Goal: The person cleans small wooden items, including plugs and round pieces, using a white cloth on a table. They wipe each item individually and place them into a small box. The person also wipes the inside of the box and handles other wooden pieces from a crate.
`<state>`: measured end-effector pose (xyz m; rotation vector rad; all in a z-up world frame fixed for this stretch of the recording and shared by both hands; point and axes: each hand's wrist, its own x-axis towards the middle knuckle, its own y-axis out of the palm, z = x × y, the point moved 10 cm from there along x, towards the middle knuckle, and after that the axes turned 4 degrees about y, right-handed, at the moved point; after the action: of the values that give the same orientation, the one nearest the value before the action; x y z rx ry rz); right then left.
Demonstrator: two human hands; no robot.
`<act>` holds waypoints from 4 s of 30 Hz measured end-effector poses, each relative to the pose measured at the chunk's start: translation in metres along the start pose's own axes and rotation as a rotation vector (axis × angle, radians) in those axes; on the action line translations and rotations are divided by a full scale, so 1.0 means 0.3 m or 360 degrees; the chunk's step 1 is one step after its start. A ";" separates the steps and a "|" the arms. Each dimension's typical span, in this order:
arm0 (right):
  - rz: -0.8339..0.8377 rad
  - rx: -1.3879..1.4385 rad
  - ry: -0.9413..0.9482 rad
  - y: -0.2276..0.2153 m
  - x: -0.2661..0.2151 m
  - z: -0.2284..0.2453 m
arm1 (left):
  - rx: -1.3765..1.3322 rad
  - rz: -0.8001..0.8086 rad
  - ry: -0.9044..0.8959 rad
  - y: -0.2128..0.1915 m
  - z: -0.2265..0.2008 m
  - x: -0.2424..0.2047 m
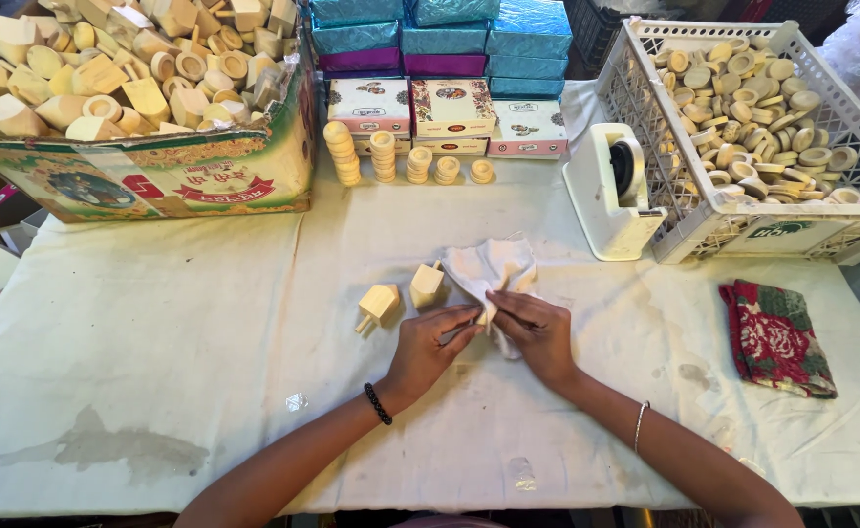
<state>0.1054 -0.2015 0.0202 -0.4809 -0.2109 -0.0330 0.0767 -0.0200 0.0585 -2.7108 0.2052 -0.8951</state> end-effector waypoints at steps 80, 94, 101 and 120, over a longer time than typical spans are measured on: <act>0.0199 0.1022 0.0412 0.073 0.019 -0.145 | 0.0185 -0.0073 0.0196 0.002 -0.060 0.014; -0.0141 0.0003 -0.0292 -0.002 -0.017 0.004 | 0.0040 -0.0060 -0.0121 0.018 0.044 -0.012; 0.0443 0.1846 0.0906 0.187 -0.037 -0.200 | 0.0487 -0.0132 0.0583 -0.012 -0.176 0.006; 0.0243 -0.1928 0.0664 -0.889 0.048 -0.186 | 0.1739 0.0029 0.0042 -0.045 0.124 0.043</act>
<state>0.1087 -0.4633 0.0965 -1.6740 0.2957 -0.1116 0.1100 -0.0021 0.0413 -1.6736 -0.2090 -0.7208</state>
